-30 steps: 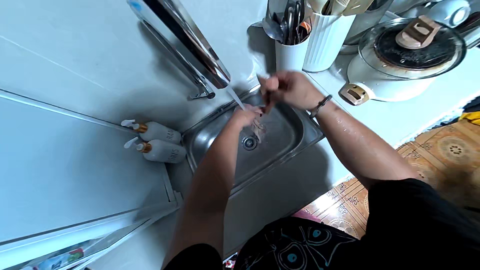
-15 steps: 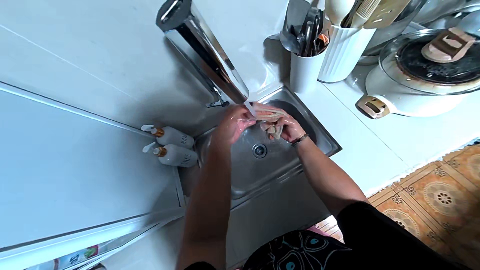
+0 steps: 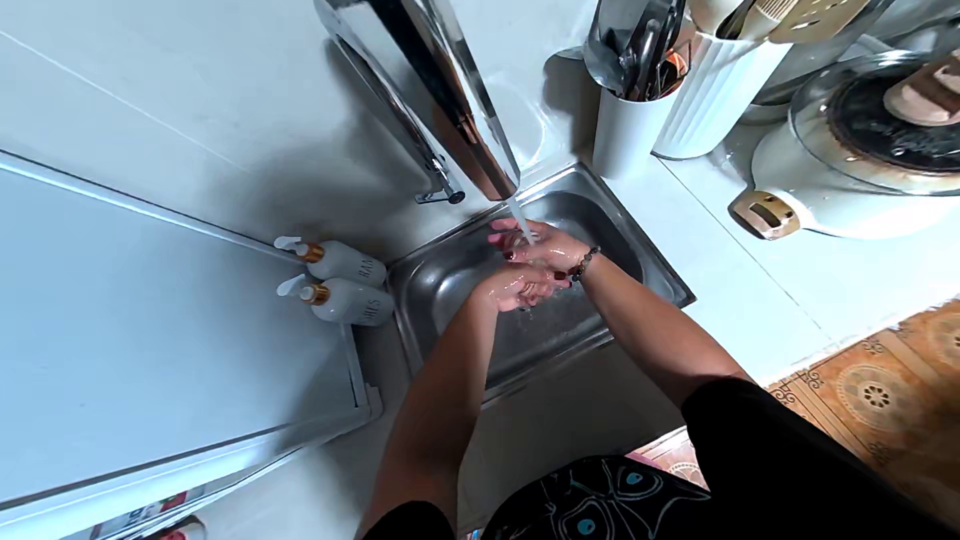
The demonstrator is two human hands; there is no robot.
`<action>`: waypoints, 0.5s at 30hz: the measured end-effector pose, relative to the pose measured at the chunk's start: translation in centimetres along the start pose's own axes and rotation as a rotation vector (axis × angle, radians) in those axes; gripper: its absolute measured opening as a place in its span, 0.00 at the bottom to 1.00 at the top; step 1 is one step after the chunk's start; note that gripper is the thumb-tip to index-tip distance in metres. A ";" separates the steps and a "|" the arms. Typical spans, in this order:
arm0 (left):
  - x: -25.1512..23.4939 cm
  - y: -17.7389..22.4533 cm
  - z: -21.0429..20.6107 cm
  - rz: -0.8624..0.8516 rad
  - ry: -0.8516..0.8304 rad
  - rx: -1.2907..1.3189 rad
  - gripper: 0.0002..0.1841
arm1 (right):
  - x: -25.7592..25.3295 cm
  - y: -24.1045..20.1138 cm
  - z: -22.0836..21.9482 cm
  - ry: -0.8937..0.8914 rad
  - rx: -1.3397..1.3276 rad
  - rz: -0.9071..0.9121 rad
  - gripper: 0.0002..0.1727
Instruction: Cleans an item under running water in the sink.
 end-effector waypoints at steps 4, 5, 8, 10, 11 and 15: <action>-1.2 0.2 -0.1 0.108 0.060 -0.132 0.05 | 0.1 -0.4 -0.3 0.135 -0.178 -0.001 0.28; -1.5 0.1 -0.3 0.112 0.100 -0.220 0.04 | 0.2 -0.4 -0.5 0.227 -0.150 -0.017 0.23; -1.8 0.8 -1.3 0.030 0.250 -0.696 0.11 | -0.2 0.0 -0.4 0.471 0.065 -0.074 0.14; -2.4 0.4 -1.5 -0.037 0.276 -0.927 0.21 | -0.5 1.2 -0.1 0.599 0.163 -0.118 0.19; -2.7 -0.2 -1.5 0.000 0.305 -0.999 0.22 | -0.5 2.3 0.0 0.664 0.185 -0.147 0.22; -3.2 -5.3 -1.0 0.174 0.446 -1.082 0.16 | 0.7 7.8 -0.5 0.882 0.239 -0.437 0.34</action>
Point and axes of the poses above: each hand's wrist, its own x-axis away from the middle knuckle, its own z-axis out of the back of the hand, y = z × x, the point moved 3 cm from there along -x, towards the middle knuckle
